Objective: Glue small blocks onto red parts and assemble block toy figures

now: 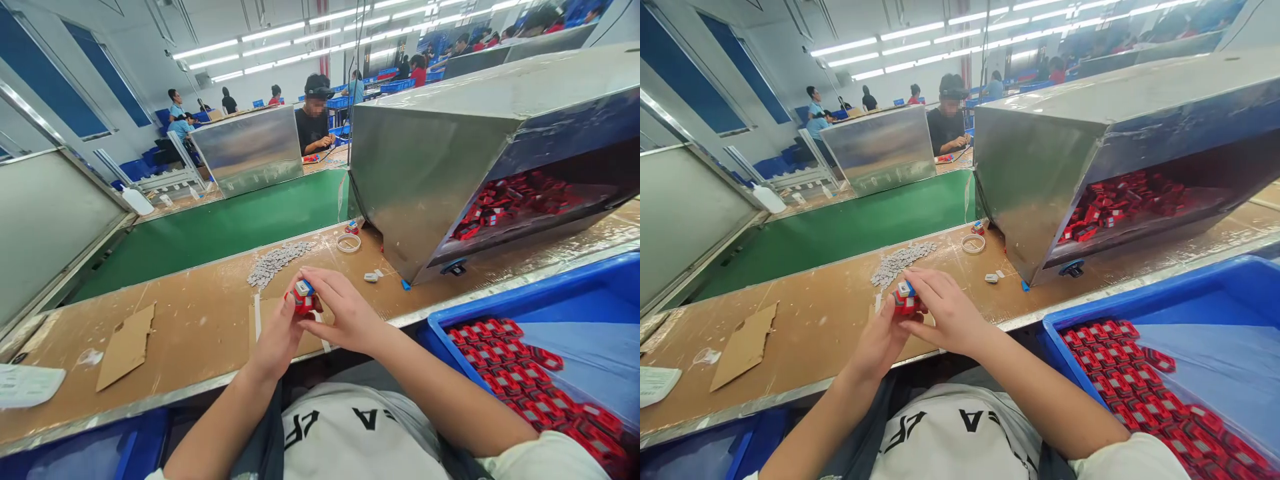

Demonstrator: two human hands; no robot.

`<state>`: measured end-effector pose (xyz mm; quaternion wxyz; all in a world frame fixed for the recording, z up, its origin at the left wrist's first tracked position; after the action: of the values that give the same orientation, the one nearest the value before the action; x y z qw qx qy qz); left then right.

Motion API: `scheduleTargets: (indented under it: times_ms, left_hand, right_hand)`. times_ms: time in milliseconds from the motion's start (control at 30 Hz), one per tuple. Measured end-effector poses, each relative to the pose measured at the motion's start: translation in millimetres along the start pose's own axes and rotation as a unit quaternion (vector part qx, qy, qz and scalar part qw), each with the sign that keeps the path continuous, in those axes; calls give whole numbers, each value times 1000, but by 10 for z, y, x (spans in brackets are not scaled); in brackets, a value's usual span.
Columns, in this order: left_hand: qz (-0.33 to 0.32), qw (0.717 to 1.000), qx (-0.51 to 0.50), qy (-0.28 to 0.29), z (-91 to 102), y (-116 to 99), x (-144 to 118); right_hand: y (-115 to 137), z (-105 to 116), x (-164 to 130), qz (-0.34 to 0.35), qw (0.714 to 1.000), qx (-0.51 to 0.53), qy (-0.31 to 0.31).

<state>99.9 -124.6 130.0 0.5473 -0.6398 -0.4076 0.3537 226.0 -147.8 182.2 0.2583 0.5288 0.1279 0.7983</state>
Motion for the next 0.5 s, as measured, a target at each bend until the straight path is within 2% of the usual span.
scheduleTargets:
  times_ms: [67, 133, 200, 233, 267, 300, 333, 400, 433, 467, 500]
  left_hand:
    - [19, 998, -48, 45, -86, 8, -12]
    - [26, 996, -47, 72, -104, 10, -38]
    - [2, 998, 21, 65, -9, -28, -63]
    - [-33, 995, 89, 43, 83, -91, -73]
    - [-83, 979, 183, 13, 185, -192, -88]
    - [-146, 944, 294, -22, 274, -326, -114]
    - [-216, 884, 411, -55, 329, -477, -155]
    - [-334, 724, 598, -79, 310, -721, -244]
    - [-378, 651, 655, -66, 261, -793, -279]
    - [-413, 592, 691, -42, 202, -842, -309]
    - [-442, 548, 710, -16, 144, -876, -336]
  right_hand:
    - [13, 13, 81, 37, 999, -36, 17]
    - [37, 27, 160, 71, 995, -67, 38]
    - [90, 41, 229, 99, 988, -97, 64]
    - [120, 48, 257, 104, 986, -107, 80]
    - [151, 53, 279, 103, 983, -112, 98]
    - [181, 56, 294, 96, 982, -112, 119]
    - [211, 57, 301, 85, 981, -107, 139]
    - [269, 54, 289, 59, 978, -94, 175]
    - [298, 49, 273, 49, 977, -88, 189]
    - [327, 44, 255, 44, 975, -85, 199]
    - [355, 38, 235, 42, 974, -83, 206]
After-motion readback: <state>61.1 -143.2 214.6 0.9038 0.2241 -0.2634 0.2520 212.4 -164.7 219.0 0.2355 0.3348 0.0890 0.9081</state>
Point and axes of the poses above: each hand's wrist, its own x-axis towards the middle knuckle, its own z-axis out of the back of the hand, y = z × x, the point moved 7 cm from there along x, towards the middle knuckle, and after that the axes turned 14 degrees about x, right-handed, at the moved point
